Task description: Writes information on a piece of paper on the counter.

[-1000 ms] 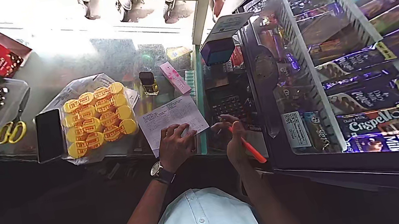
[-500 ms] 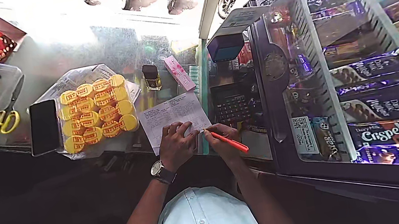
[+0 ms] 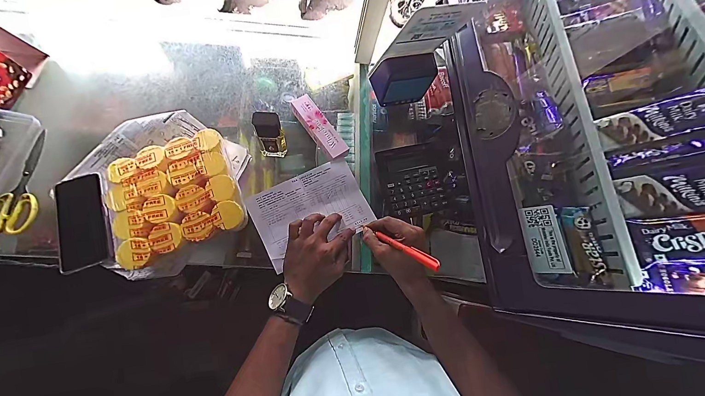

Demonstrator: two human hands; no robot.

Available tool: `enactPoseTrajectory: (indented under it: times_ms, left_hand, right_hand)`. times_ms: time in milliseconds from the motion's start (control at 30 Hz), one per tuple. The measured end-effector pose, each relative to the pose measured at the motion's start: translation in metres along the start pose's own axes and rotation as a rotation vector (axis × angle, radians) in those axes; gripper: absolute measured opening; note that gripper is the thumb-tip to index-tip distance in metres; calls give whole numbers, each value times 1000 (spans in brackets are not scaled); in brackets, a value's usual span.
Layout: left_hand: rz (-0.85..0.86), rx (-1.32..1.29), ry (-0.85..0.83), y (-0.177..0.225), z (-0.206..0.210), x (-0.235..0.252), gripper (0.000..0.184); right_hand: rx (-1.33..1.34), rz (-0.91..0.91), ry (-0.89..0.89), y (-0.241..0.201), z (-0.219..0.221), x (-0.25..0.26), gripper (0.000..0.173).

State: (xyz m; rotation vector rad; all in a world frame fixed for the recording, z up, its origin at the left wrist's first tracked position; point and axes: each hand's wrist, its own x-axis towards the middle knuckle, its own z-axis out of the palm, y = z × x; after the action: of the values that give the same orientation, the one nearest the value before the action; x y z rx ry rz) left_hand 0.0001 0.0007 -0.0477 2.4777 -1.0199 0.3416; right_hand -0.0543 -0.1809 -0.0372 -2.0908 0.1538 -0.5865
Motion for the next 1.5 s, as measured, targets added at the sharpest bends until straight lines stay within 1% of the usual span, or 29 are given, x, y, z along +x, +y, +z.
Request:
enactPoseTrajectory:
  times_ms: [167, 367, 867, 1233, 1367, 1500]
  left_hand:
    - [8, 6, 6, 0, -1, 0, 28]
    - [6, 3, -2, 0, -1, 0, 29]
    - [4, 9, 7, 0, 1, 0, 29]
    - [2, 11, 10, 0, 1, 0, 29]
    - [11, 17, 11, -1, 0, 1, 29]
    - [7, 7, 7, 0, 2, -1, 29]
  right_hand:
    - [63, 28, 33, 2, -2, 0, 6]
    - [-9, 34, 37, 1, 1, 0, 8]
    - [-57, 81, 59, 1, 1, 0, 8]
    - [-63, 71, 98, -1, 2, 0, 7]
    - [113, 52, 84, 1, -5, -6, 5]
    - [-9, -7, 62, 1, -3, -12, 9]
